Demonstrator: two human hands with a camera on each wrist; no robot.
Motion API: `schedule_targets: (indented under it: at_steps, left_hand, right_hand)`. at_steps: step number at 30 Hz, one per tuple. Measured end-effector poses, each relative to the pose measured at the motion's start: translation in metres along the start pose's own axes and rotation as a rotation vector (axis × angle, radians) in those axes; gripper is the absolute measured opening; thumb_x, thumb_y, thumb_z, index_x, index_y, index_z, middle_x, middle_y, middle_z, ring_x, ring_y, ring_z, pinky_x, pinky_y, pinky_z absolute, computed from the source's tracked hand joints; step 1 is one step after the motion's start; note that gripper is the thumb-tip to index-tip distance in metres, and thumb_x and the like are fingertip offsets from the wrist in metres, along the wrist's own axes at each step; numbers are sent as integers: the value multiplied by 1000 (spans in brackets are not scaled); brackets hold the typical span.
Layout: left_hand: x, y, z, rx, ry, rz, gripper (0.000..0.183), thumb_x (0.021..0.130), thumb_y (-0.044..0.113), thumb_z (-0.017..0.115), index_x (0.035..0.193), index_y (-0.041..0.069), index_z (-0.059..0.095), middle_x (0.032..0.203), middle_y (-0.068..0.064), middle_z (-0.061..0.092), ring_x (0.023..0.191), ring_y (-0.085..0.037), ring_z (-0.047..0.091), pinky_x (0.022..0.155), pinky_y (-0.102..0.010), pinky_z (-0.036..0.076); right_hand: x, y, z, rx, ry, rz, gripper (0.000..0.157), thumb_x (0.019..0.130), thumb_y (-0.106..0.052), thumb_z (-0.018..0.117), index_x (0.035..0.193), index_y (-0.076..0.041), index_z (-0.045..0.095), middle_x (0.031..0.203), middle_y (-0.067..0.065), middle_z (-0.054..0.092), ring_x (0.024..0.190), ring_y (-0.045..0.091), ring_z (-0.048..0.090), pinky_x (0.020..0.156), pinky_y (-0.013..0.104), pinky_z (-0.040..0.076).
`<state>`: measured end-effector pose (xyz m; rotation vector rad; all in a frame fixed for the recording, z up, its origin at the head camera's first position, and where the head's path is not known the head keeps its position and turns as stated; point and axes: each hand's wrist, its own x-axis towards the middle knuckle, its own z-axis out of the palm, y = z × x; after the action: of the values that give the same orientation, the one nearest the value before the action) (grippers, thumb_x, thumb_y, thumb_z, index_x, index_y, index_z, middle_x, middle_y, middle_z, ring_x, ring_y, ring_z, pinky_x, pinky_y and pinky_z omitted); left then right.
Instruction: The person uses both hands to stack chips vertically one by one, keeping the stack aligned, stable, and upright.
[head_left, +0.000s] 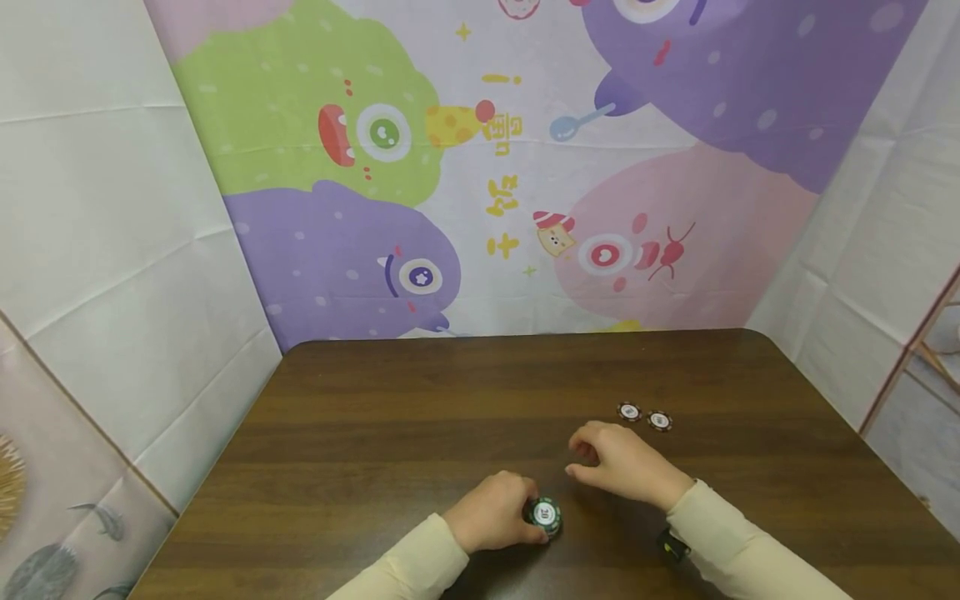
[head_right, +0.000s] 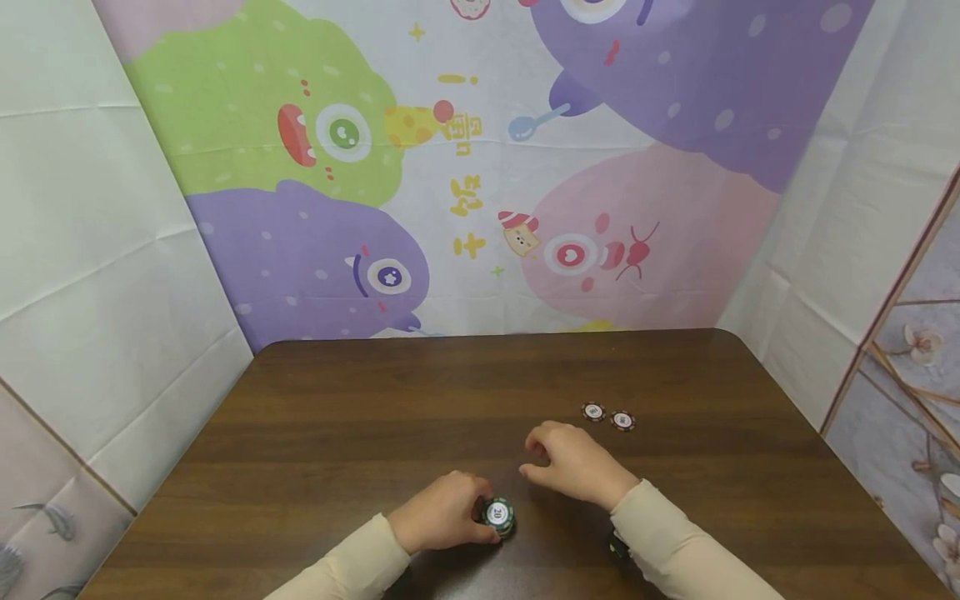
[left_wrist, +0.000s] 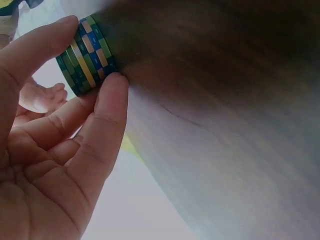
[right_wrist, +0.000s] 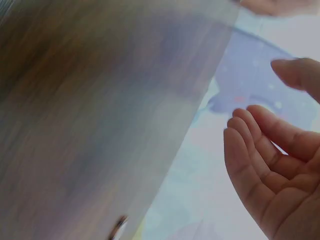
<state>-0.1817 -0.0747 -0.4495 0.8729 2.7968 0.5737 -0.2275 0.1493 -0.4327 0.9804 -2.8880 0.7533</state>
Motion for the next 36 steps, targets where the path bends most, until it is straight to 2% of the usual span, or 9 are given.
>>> schedule_targets:
  at_steps: [4, 8, 12, 18, 21, 28, 36]
  left_hand:
    - [0, 1, 0, 14, 9, 1, 27, 72, 30, 86, 82, 14, 66, 74, 11, 61, 64, 3, 49, 59, -14, 43]
    - [1, 0, -1, 22, 9, 3, 27, 72, 31, 86, 82, 14, 66, 75, 11, 62, 65, 3, 49, 60, -14, 43]
    - [1, 0, -1, 30, 9, 4, 28, 73, 32, 85, 82, 15, 66, 76, 11, 62, 67, 2, 49, 62, -15, 43]
    - [1, 0, -1, 28, 7, 1, 27, 73, 32, 85, 82, 15, 67, 75, 12, 62, 67, 2, 49, 62, -15, 43]
    - [0, 0, 0, 32, 7, 2, 27, 73, 33, 85, 82, 15, 66, 75, 12, 62, 67, 2, 48, 62, -15, 43]
    - [1, 0, -1, 30, 8, -1, 27, 72, 32, 86, 82, 15, 67, 76, 12, 62, 68, 2, 49, 63, -16, 43]
    - [1, 0, 1, -9, -8, -21, 28, 73, 31, 86, 86, 14, 68, 78, 11, 63, 67, 2, 50, 61, -15, 44]
  right_hand:
    - [0, 18, -5, -36, 65, 84, 29, 87, -25, 73, 105, -4, 67, 92, 0, 66, 82, 11, 62, 71, 27, 52]
    - [-1, 37, -9, -79, 106, 149, 30, 86, -24, 73, 105, -2, 67, 93, 3, 67, 83, 16, 64, 74, 36, 54]
    - [-5, 56, -14, -103, 113, 194, 32, 86, -25, 72, 107, 0, 67, 97, 6, 67, 87, 21, 65, 76, 42, 54]
    - [-9, 79, -22, -99, 110, 265, 33, 86, -27, 73, 105, -1, 68, 98, 9, 66, 81, 18, 60, 69, 38, 50]
    - [-10, 87, -25, -113, 116, 284, 33, 85, -26, 73, 105, 0, 68, 99, 12, 66, 83, 21, 62, 72, 42, 51]
    - [-12, 102, -31, -161, 77, 342, 39, 85, -25, 72, 110, 5, 67, 107, 20, 66, 97, 37, 65, 84, 54, 51]
    - [-11, 114, -31, -184, -5, 370, 48, 83, -27, 74, 112, 9, 64, 103, 21, 63, 91, 34, 63, 81, 53, 50]
